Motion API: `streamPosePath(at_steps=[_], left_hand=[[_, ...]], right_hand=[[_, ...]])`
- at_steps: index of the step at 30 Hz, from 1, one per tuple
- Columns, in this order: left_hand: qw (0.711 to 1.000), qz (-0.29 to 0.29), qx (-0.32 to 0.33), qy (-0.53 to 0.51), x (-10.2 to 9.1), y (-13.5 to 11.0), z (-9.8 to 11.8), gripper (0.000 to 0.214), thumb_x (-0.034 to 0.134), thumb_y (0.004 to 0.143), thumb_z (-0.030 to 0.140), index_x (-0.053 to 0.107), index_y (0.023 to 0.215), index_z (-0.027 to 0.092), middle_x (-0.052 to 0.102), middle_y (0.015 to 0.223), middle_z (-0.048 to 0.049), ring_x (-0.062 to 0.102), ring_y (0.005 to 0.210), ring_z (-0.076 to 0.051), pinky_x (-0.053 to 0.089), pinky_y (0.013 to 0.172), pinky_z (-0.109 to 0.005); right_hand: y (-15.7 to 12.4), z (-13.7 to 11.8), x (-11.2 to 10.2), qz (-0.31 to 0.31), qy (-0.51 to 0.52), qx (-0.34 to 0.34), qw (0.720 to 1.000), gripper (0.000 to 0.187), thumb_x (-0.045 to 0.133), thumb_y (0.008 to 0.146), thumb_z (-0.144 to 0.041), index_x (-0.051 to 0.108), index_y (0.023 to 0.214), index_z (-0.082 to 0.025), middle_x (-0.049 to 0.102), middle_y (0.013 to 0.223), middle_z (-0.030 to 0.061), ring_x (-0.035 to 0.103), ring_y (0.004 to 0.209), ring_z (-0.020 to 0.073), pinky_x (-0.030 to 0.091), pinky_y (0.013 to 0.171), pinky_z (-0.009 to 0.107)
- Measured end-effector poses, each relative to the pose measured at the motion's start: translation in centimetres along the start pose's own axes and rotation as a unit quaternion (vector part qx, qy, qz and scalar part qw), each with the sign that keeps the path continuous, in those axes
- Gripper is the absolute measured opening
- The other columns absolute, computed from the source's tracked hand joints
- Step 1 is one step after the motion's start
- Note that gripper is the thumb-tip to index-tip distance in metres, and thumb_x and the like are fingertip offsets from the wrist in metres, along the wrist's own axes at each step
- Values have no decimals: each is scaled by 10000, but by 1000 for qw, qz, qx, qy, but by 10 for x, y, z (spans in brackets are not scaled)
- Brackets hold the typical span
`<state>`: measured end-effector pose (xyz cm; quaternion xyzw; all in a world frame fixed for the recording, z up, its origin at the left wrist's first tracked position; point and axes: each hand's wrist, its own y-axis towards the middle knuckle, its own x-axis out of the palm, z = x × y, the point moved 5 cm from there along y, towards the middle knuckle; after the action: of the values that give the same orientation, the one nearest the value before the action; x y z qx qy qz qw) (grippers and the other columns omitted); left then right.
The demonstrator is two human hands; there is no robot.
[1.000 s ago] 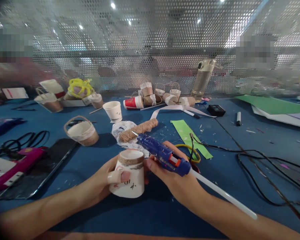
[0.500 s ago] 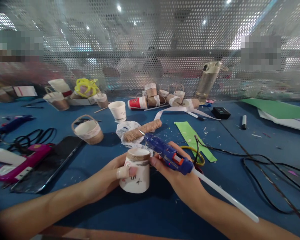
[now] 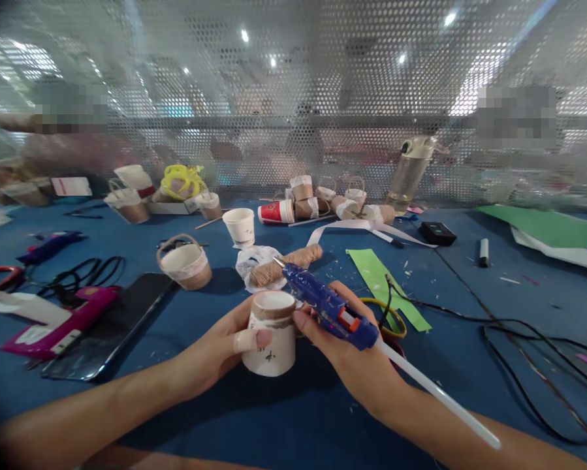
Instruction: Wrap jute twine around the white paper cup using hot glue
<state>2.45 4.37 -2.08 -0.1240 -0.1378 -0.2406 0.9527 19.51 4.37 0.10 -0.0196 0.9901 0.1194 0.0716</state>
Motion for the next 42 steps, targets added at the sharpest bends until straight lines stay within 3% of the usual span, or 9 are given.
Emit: streamPosePath(at_steps=[5,11,21,25,29,36,42], left_hand=[[999,2,-12,33,-2,0,-2,604,834,675,336,572,1206,219,658,1154,-62,557,1086,-246,407,913,-352],[1000,18,-2,-11,-6,-2,-2,661,838,656,297,541,1243,233,664,1143,-51,573,1076,-234,422,900,-343],[998,15,-5,-63,-6,-2,2,511,788,694,286,632,1173,197,699,1138,-85,624,992,-220,460,826,-302],[998,5,7,-70,-6,-1,4,501,771,703,305,644,1175,200,717,1092,-86,639,985,-242,467,826,-321],[997,-15,14,-73,-8,-3,3,511,772,688,317,660,1170,190,728,1053,-86,647,973,-247,468,828,-320],[997,-17,22,-73,-14,-1,3,570,750,697,322,632,1240,196,733,1059,-92,646,986,-257,462,856,-335],[995,-40,34,-90,-9,-2,6,589,748,684,296,622,1252,201,738,1066,-105,664,991,-293,470,863,-379]], right_hand=[[-5,8,2,35,11,20,999,218,774,749,-334,589,811,-239,712,736,-29,698,665,161,608,649,251],[-9,8,1,38,-16,42,998,200,763,771,-349,620,851,-234,718,819,-19,703,751,156,595,700,231],[-9,0,-4,17,-50,-7,999,125,724,822,-299,614,813,-241,668,792,-36,665,743,133,554,718,225],[-11,-6,-12,-28,-75,-63,995,48,661,879,-265,617,894,-276,665,878,-31,654,814,140,536,728,226],[-12,-15,-27,-59,-113,-149,981,143,629,877,-166,607,953,-286,641,937,-13,627,830,149,512,699,239],[-15,-8,-35,-141,-121,-126,974,175,571,884,-158,486,754,-238,532,725,-28,503,617,132,422,573,265],[-16,-9,-34,-131,-148,-115,973,243,534,891,-177,422,684,-233,457,647,-41,410,551,124,346,511,261]])
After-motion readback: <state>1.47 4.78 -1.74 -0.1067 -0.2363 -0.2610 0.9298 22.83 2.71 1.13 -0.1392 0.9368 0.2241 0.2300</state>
